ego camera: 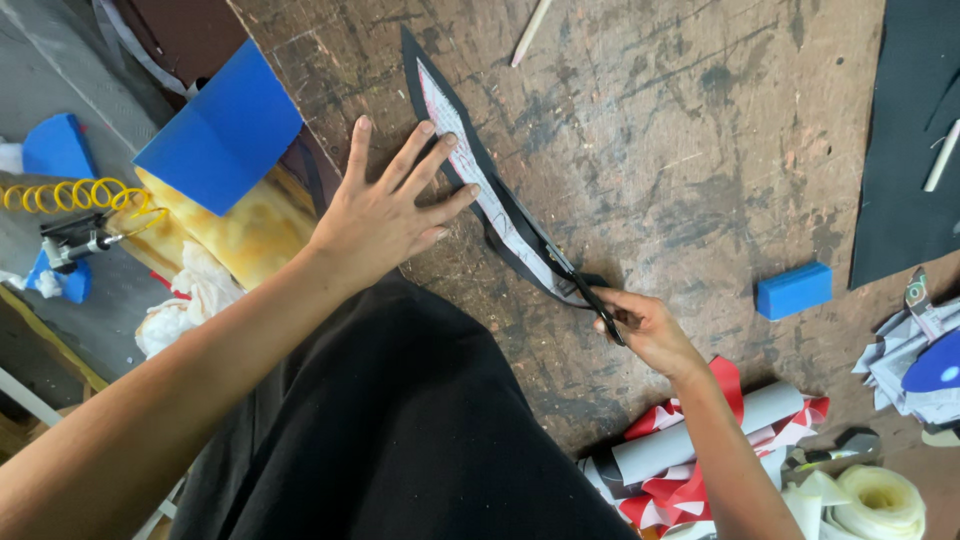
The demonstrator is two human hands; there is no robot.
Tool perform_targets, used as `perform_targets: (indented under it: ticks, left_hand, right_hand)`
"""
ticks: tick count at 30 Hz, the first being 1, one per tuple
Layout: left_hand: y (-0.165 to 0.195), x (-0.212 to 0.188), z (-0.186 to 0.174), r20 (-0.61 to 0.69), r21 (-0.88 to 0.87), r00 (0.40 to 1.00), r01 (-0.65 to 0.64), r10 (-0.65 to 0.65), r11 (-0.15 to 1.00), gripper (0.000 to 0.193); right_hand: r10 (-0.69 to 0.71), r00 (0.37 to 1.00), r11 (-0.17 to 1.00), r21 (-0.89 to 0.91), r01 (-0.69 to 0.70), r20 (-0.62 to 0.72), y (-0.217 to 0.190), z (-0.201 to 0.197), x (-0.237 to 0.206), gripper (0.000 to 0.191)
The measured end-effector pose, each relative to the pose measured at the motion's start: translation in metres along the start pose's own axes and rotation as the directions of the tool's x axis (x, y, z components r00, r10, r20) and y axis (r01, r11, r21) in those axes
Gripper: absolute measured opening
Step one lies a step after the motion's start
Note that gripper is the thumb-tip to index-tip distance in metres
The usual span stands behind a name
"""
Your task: The person cuts curved strips from a sheet of white material with scissors, tracing outlines onto black material with a pen and cutting along the lines. They then arrange the cut white curved pieces in a row on the workbench and handle scraps aside.
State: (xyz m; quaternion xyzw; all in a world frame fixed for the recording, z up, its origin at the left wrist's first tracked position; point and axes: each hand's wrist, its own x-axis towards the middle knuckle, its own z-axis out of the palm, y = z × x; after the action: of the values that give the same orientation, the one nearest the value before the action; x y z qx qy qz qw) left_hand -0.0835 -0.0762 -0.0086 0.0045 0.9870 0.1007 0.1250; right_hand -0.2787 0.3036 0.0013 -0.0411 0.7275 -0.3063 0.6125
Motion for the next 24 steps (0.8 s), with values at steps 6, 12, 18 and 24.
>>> perform_targets:
  ticks: [6, 12, 18, 24]
  left_hand:
    - [0.003, 0.002, 0.002, -0.017, 0.006, 1.0, -0.008, 0.008, 1.0, 0.065]
    - [0.004, 0.0, 0.003, -0.03, 0.034, 1.0, -0.007, 0.008, 0.999, 0.065]
    - [0.006, -0.001, 0.007, -0.065, 0.014, 0.998, -0.012, 0.013, 1.0, 0.063]
    - [0.011, -0.003, 0.012, -0.091, -0.017, 0.996, -0.004, 0.002, 1.0, 0.062]
  right_hand:
    - [0.044, 0.997, 0.997, -0.054, -0.047, -0.062, -0.001, 0.011, -0.001, 0.053]
    - [-0.003, 0.998, 1.0, -0.005, 0.003, -0.057, -0.007, 0.02, -0.003, 0.051]
    - [-0.025, 0.996, 0.999, -0.035, 0.022, -0.083, -0.015, 0.033, -0.007, 0.052]
    - [0.012, 0.994, 0.999, 0.035, -0.008, -0.107, -0.02, 0.049, -0.013, 0.052]
